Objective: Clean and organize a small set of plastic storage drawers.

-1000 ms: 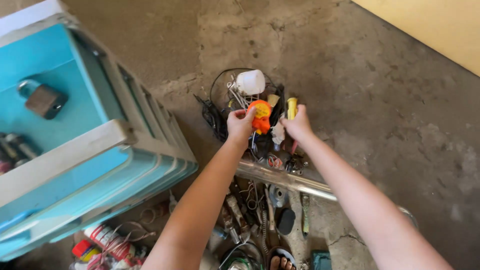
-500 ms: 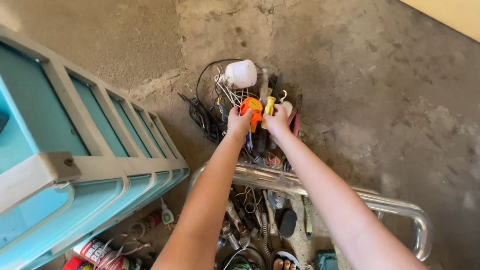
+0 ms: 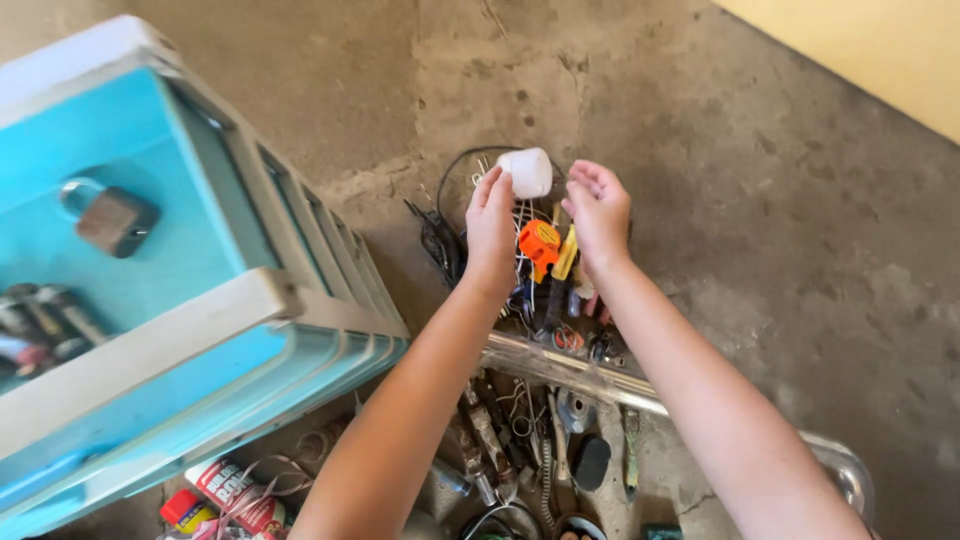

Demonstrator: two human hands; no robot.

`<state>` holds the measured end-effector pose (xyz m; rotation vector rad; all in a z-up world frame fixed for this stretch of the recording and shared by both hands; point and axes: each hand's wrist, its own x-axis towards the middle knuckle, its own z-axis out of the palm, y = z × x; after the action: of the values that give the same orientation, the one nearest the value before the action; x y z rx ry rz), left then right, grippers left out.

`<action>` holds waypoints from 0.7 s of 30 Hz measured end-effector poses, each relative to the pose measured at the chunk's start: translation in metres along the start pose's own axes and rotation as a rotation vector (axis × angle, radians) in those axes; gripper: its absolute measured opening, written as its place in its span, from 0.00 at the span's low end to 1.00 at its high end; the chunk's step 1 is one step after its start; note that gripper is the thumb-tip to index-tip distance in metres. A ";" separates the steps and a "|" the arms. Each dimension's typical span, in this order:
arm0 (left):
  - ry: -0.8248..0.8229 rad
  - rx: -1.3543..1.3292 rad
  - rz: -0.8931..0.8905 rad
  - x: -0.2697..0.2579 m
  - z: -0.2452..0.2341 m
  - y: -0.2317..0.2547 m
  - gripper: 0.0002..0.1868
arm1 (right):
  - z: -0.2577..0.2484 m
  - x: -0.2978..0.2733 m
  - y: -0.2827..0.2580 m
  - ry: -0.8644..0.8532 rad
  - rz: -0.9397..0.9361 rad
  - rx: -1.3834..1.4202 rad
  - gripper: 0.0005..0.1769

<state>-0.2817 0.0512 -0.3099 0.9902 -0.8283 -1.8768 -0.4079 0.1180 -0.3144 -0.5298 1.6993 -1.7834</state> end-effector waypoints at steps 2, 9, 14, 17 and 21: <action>-0.016 -0.040 0.050 -0.034 0.021 0.060 0.27 | 0.017 -0.008 -0.044 -0.047 -0.040 0.077 0.17; -0.157 -0.137 0.451 -0.111 0.044 0.224 0.23 | 0.099 -0.056 -0.198 -0.285 -0.140 0.215 0.10; -0.111 0.148 0.682 -0.131 -0.024 0.329 0.18 | 0.182 -0.106 -0.262 -0.528 -0.273 0.157 0.09; 0.002 0.420 0.721 -0.141 -0.085 0.376 0.15 | 0.232 -0.136 -0.276 -0.619 -0.322 0.081 0.08; 0.294 0.870 0.673 -0.165 -0.173 0.421 0.14 | 0.293 -0.169 -0.267 -0.722 -0.298 -0.061 0.07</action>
<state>0.0775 -0.0125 0.0076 1.2324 -1.5997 -0.7483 -0.1314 0.0098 -0.0023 -1.3233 1.2038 -1.4579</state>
